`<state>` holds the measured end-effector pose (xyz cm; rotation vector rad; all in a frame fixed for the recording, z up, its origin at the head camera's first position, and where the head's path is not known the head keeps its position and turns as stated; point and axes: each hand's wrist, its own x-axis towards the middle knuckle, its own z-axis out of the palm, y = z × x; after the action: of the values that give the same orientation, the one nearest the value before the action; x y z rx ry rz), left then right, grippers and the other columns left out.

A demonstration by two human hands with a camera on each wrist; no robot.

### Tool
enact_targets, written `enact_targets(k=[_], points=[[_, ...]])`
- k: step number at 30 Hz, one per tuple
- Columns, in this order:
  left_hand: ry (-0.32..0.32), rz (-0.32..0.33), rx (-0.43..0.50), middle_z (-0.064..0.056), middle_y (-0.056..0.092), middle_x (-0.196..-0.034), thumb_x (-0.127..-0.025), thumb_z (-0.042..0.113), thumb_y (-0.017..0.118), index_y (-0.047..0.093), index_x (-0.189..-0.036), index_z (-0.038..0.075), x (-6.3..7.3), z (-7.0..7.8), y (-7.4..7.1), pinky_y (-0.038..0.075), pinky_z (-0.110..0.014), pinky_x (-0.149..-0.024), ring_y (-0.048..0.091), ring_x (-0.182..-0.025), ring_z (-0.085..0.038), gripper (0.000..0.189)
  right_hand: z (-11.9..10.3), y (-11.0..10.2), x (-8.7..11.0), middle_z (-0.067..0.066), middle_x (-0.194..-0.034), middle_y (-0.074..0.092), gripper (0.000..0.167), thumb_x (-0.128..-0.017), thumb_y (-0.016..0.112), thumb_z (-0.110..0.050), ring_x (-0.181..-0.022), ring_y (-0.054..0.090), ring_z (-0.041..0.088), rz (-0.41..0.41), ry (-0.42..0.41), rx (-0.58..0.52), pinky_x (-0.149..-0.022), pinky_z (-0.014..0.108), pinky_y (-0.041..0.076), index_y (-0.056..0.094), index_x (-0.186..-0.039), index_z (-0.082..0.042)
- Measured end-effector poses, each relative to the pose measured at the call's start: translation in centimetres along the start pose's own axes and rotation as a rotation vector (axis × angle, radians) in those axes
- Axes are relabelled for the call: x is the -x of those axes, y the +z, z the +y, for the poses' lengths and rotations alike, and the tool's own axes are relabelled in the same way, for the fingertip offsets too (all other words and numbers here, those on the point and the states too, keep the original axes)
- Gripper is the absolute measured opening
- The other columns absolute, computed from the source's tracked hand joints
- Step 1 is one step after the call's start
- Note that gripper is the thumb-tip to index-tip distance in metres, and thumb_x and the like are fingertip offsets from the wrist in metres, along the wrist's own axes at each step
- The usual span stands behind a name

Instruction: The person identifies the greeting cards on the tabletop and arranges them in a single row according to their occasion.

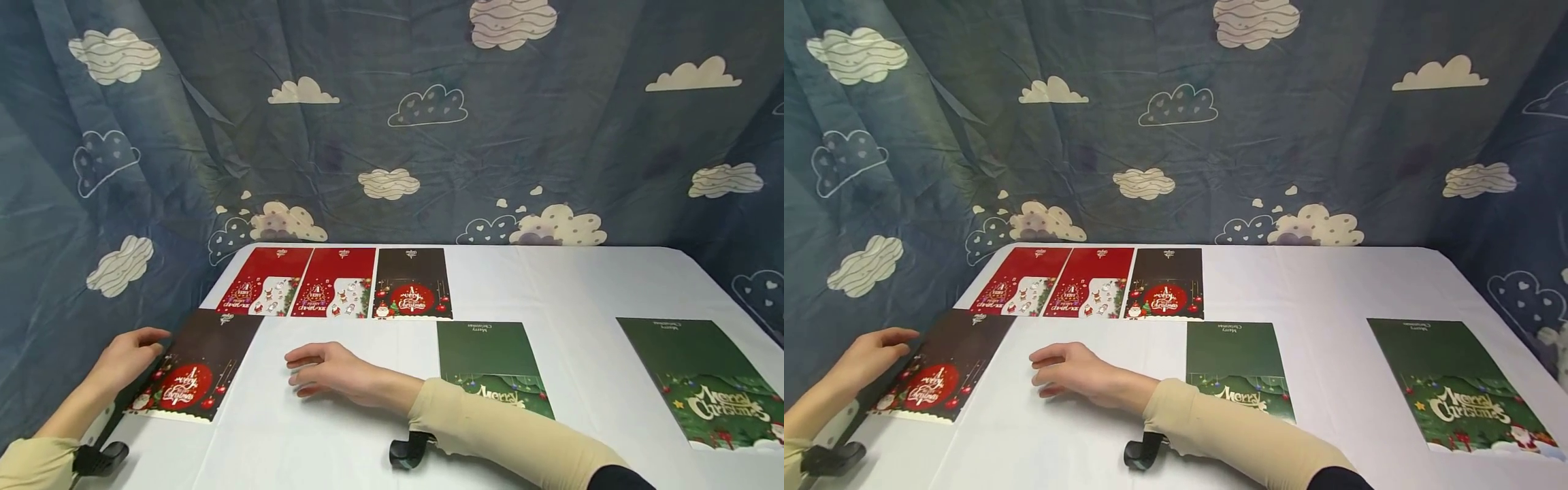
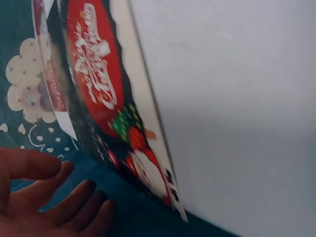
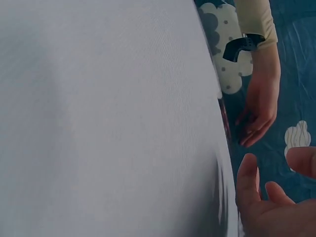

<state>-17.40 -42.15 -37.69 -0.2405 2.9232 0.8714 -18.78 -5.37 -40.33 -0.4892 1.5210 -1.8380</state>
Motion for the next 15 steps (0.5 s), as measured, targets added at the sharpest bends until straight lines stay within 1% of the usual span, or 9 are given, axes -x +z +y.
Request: enact_targets(k=[3,6,8,11,13,15], points=[[0.01,-0.026,-0.056,-0.044,0.044,-0.127,-0.097,0.006,0.042,0.043,-0.129,-0.021,-0.1,-0.4,-0.1,0.046,-0.062,-0.084,0.048,-0.109,-0.055,0.043,0.2,0.7,-0.5,0.016,-0.125,0.06,0.042,-0.091,0.059,0.006,-0.088,0.063,0.02,-0.027,0.014,-0.049,-0.087,0.04,0.055,0.054,-0.132,0.009],[-0.002,-0.072,-0.073,-0.045,0.043,-0.126,-0.097,0.007,0.04,0.039,-0.13,-0.024,-0.2,-0.6,-0.2,0.046,-0.062,-0.085,0.048,-0.109,-0.056,0.045,0.2,1.5,-1.3,0.015,-0.129,0.057,0.045,-0.091,0.058,0.006,-0.092,0.063,0.021,-0.038,0.035,-0.073,-0.088,0.037,0.055,0.052,-0.136,0.007],[-0.015,-0.099,-0.057,-0.046,0.042,-0.127,-0.097,0.008,0.038,0.036,-0.13,-0.025,-0.3,-0.8,-0.3,0.045,-0.063,-0.087,0.046,-0.111,-0.056,0.047,0.2,2.2,-1.8,0.012,-0.134,0.054,0.048,-0.091,0.058,0.006,-0.095,0.063,0.021,-0.033,0.05,-0.092,-0.088,0.035,0.055,0.05,-0.138,0.005],[-0.053,-0.14,-0.004,-0.046,0.036,-0.131,-0.099,0.01,0.036,0.032,-0.133,-0.025,-0.3,-0.9,-0.5,0.04,-0.066,-0.092,0.04,-0.116,-0.059,0.049,0.3,3.4,-2.8,0.011,-0.141,0.048,0.053,-0.09,0.058,0.007,-0.102,0.062,0.022,-0.02,0.068,-0.136,-0.088,0.035,0.054,0.048,-0.141,0.002],[-0.078,-0.162,0.012,-0.047,0.034,-0.133,-0.1,0.012,0.035,0.031,-0.134,-0.025,-0.4,-0.9,-0.6,0.038,-0.067,-0.094,0.038,-0.118,-0.06,0.05,0.4,4.1,-3.3,0.013,-0.147,0.042,0.055,-0.09,0.057,0.007,-0.11,0.059,0.024,-0.015,0.086,-0.177,-0.091,0.036,0.053,0.044,-0.143,0.003],[-0.095,-0.181,0.013,-0.046,0.034,-0.133,-0.101,0.014,0.036,0.031,-0.134,-0.025,-0.6,-1.0,-0.5,0.038,-0.067,-0.094,0.037,-0.118,-0.06,0.051,0.6,4.6,-3.8,0.015,-0.15,0.038,0.057,-0.091,0.055,0.007,-0.117,0.055,0.025,-0.006,0.098,-0.203,-0.094,0.038,0.052,0.041,-0.145,0.004]])
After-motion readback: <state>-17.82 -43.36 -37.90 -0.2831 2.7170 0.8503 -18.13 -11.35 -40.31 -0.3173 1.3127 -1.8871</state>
